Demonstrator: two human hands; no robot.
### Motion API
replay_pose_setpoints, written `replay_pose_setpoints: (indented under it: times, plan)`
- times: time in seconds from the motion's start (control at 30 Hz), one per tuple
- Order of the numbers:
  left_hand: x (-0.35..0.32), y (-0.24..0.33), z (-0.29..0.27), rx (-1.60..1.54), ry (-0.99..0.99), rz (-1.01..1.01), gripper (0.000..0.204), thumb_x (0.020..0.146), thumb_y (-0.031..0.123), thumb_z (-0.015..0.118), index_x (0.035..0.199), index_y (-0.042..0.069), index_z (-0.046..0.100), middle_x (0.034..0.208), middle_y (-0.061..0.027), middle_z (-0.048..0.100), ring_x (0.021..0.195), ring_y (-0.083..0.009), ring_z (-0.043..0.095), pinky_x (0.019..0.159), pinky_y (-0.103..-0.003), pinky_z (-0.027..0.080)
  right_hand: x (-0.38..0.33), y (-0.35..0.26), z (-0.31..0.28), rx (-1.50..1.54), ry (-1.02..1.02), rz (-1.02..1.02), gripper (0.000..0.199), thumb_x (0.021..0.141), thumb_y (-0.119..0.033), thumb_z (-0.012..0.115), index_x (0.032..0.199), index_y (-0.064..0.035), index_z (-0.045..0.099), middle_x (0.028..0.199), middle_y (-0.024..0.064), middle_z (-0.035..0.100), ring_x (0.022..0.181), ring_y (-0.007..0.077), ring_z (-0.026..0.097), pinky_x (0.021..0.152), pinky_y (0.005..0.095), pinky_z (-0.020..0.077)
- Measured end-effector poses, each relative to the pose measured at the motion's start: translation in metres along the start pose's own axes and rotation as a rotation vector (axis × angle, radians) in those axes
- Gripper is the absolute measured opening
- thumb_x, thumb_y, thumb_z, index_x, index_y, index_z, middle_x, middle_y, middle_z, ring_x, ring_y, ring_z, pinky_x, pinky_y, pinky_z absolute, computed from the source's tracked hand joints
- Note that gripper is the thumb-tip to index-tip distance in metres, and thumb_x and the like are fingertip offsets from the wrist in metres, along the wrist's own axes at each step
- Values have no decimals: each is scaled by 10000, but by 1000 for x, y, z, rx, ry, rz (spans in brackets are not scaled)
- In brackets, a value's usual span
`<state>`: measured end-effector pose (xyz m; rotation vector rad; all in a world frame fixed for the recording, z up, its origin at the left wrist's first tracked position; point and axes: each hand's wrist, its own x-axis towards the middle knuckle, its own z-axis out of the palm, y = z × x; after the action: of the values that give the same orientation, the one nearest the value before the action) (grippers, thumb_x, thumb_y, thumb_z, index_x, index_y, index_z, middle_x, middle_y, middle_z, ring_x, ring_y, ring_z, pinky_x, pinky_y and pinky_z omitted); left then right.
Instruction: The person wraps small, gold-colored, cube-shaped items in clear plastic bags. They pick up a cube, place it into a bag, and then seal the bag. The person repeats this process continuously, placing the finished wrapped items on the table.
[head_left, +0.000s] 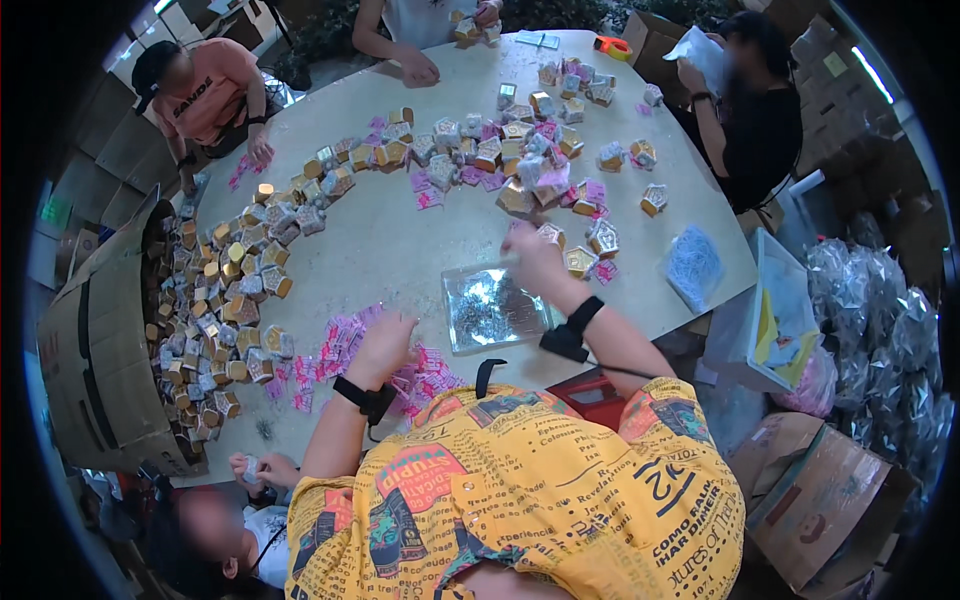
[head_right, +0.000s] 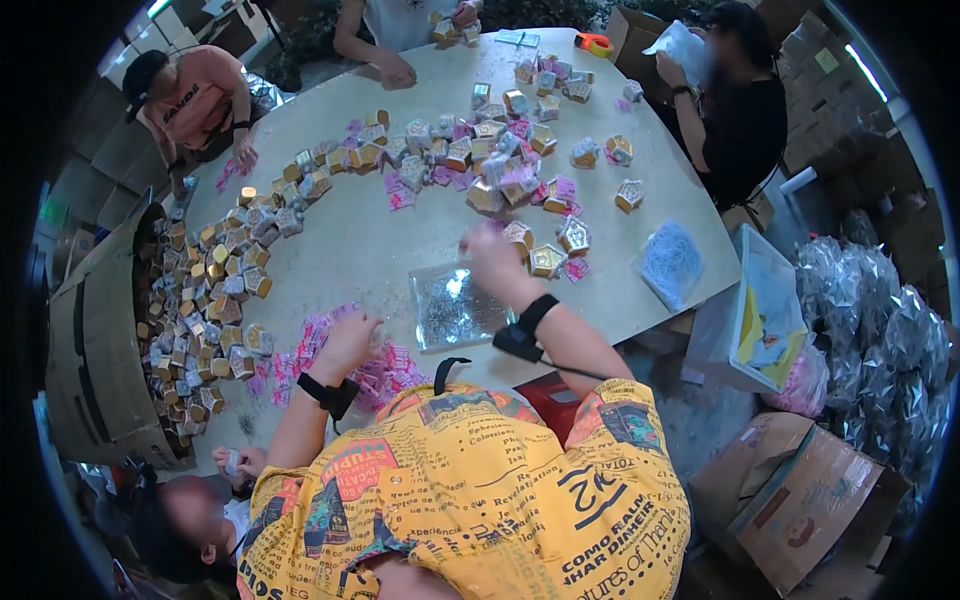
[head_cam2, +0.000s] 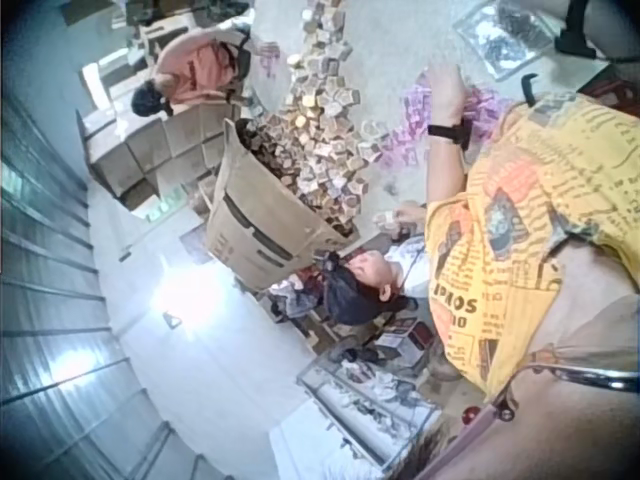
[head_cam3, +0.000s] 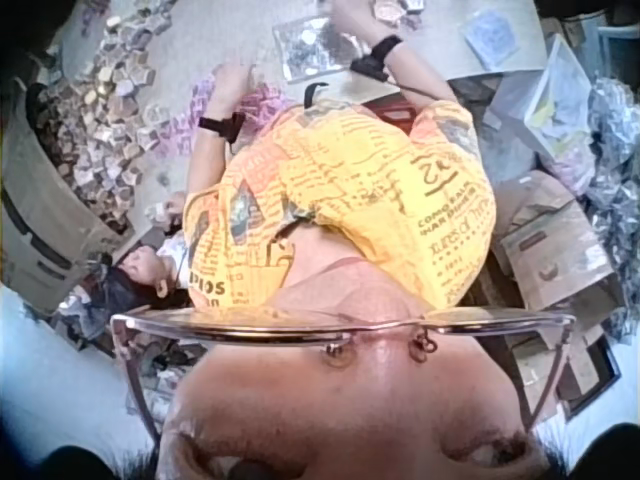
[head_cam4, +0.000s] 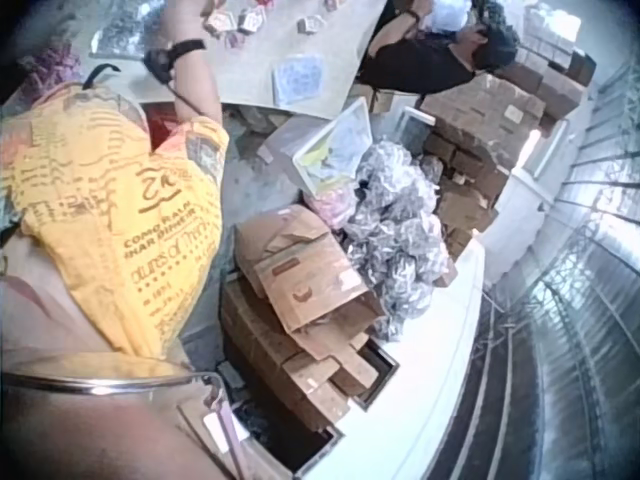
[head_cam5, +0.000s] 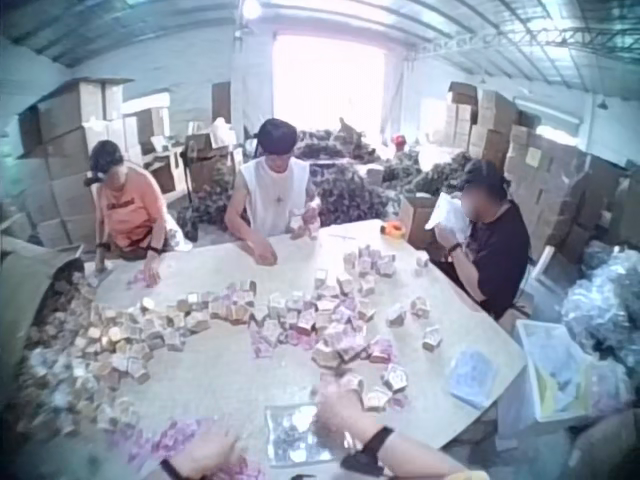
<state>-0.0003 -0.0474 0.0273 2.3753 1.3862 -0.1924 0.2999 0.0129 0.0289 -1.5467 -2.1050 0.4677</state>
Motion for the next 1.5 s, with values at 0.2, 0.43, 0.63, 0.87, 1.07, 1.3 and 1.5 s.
replay_pose_setpoints:
  times: [0.2, 0.43, 0.63, 0.87, 1.07, 1.3, 1.5]
  plan:
    - [-21, -8, 40, -59, -89, -72, 502, 565, 92, 767, 1012, 51, 542, 944, -170, 540, 925, -346, 560, 765, -432, 479, -62, 7, 83, -167, -392, -64, 119, 713, -83, 581, 811, -21, 605, 885, 182, 576, 801, 356, 605, 711, 435, 500]
    - [-20, -27, 82, -11, 39, -48, 265, 696, 79, 627, 956, 54, 583, 937, -160, 553, 904, -343, 564, 739, -436, 479, -68, 15, 99, -162, -437, -72, 98, 725, -71, 564, 799, -14, 593, 874, 172, 583, 820, 349, 601, 730, 418, 498]
    - [-8, -30, 88, -115, 132, -87, 100, 749, 79, 529, 759, 34, 618, 817, -165, 576, 811, -341, 588, 702, -434, 482, -68, 17, 96, -149, -323, -63, 96, 716, -54, 562, 799, -18, 591, 851, 168, 587, 811, 344, 605, 722, 423, 499]
    - [-3, -42, 81, -266, 128, -210, 124, 698, 141, 574, 732, 32, 624, 725, -185, 611, 706, -360, 592, 614, -436, 463, -62, 25, 82, -106, -243, 68, 120, 706, -35, 562, 809, -29, 622, 891, 177, 608, 808, 346, 607, 744, 419, 505]
    - [-12, -46, 33, -625, -11, -368, 129, 692, 135, 629, 736, 14, 622, 674, -136, 626, 630, -249, 614, 569, -362, 464, -46, 10, 50, 296, -285, 193, 168, 733, 11, 590, 889, 15, 651, 787, 148, 623, 696, 238, 631, 620, 342, 504]
    - [-21, -67, 10, -986, 157, -313, 119, 726, 110, 646, 767, 1, 623, 676, -46, 619, 619, -125, 571, 564, -270, 452, -20, -29, 55, 839, -375, 308, 88, 799, -18, 598, 854, 40, 634, 713, 69, 626, 584, 107, 593, 518, 240, 464]
    - [-22, -66, -2, -1219, 329, -323, 127, 766, 121, 664, 800, 5, 623, 710, -37, 625, 639, -105, 584, 602, -237, 464, 2, -82, 73, 913, -449, 229, 127, 800, -71, 622, 888, 21, 633, 722, 46, 620, 618, 96, 582, 546, 229, 459]
